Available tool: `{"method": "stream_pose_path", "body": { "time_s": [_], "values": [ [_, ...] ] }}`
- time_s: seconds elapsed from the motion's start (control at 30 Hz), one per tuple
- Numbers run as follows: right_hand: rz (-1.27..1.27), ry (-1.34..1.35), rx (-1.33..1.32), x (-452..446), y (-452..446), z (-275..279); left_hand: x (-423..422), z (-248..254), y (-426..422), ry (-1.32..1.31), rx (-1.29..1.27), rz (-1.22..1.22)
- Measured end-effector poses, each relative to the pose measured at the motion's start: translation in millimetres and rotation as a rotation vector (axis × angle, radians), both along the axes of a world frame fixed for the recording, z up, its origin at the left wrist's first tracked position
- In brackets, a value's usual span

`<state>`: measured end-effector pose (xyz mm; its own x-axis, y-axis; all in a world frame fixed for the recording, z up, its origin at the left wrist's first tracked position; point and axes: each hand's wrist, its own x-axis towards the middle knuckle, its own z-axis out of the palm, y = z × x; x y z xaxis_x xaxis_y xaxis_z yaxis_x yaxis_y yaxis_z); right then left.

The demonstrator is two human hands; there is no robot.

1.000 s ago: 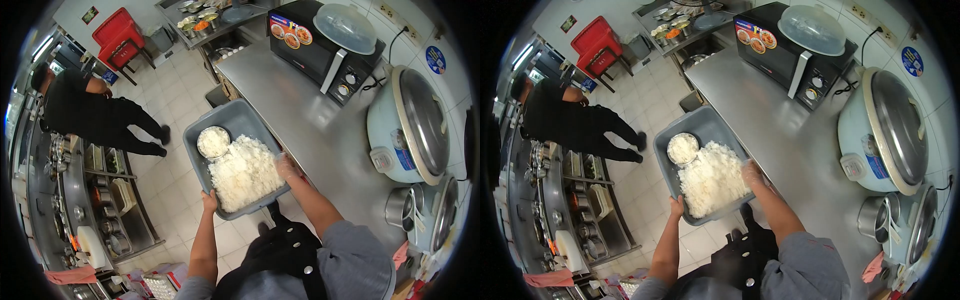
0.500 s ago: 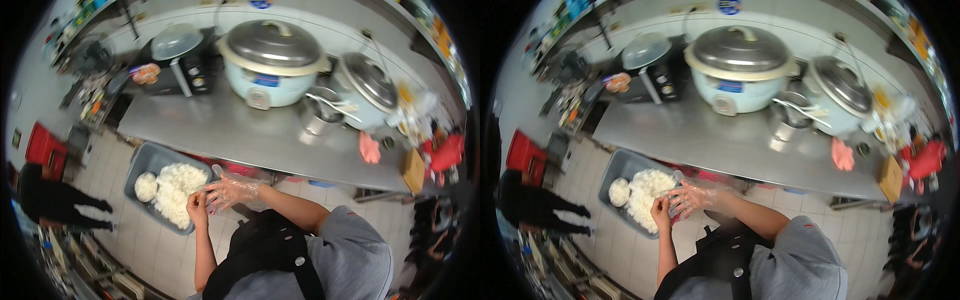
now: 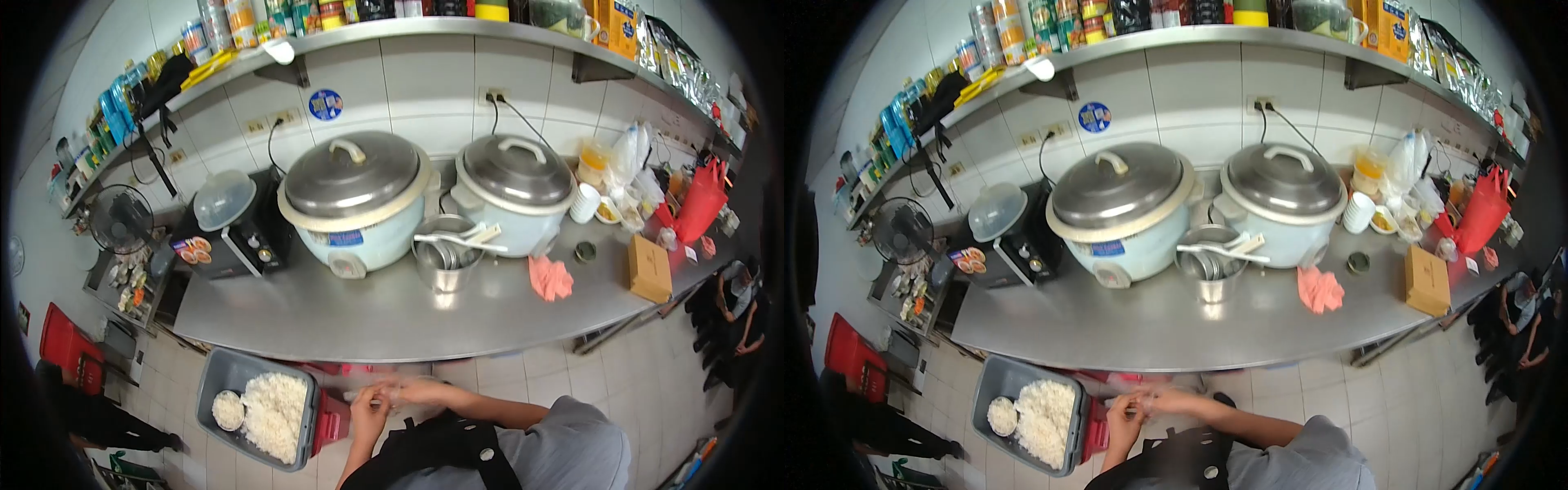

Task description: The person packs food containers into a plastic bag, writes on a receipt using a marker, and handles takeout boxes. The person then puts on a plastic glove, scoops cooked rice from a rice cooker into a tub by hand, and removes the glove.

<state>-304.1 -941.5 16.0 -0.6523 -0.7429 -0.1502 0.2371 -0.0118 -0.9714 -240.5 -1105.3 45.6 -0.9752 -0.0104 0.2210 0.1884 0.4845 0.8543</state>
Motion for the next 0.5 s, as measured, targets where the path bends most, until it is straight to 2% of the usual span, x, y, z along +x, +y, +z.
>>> {"method": "stream_pose_path", "body": {
  "time_s": [0.03,0.07,0.1,0.13,0.2,0.23,0.27,0.3,0.33,0.37,0.4,0.47,0.5],
  "values": [
    [-0.023,0.244,0.167,-11,1,17,-11,-7,1,0.026,-0.007,0.011],
    [-0.015,0.273,0.159,-23,9,36,-24,-13,1,0.015,0.072,0.117],
    [0.024,0.434,0.283,-37,20,67,-39,-13,2,0.005,0.155,0.22],
    [0.061,0.59,0.41,-48,31,93,-49,5,10,-0.085,0.358,0.271],
    [0.007,0.71,0.399,-66,59,136,-73,26,25,-0.082,0.721,0.382],
    [-0.169,1.11,0.344,-73,76,161,-84,38,34,-0.098,0.874,0.342],
    [-0.347,1.5,0.265,-78,90,176,-94,56,48,-0.077,0.885,0.353],
    [-0.322,1.514,0.251,-81,100,182,-103,78,62,-0.227,1.001,0.265],
    [-0.337,1.418,0.253,-83,108,185,-109,88,72,-0.378,1.112,0.173],
    [-0.333,1.371,0.248,-90,116,184,-117,82,78,-0.411,1.058,0.018],
    [-0.33,1.324,0.243,-96,124,184,-120,92,91,-0.397,1.064,0.037],
    [-0.066,0.919,0.321,-125,147,186,-131,124,122,-0.382,1.082,-0.187],
    [-0.088,0.979,0.312,-144,161,193,-133,121,116,-0.391,0.988,-0.171]
  ]
}}
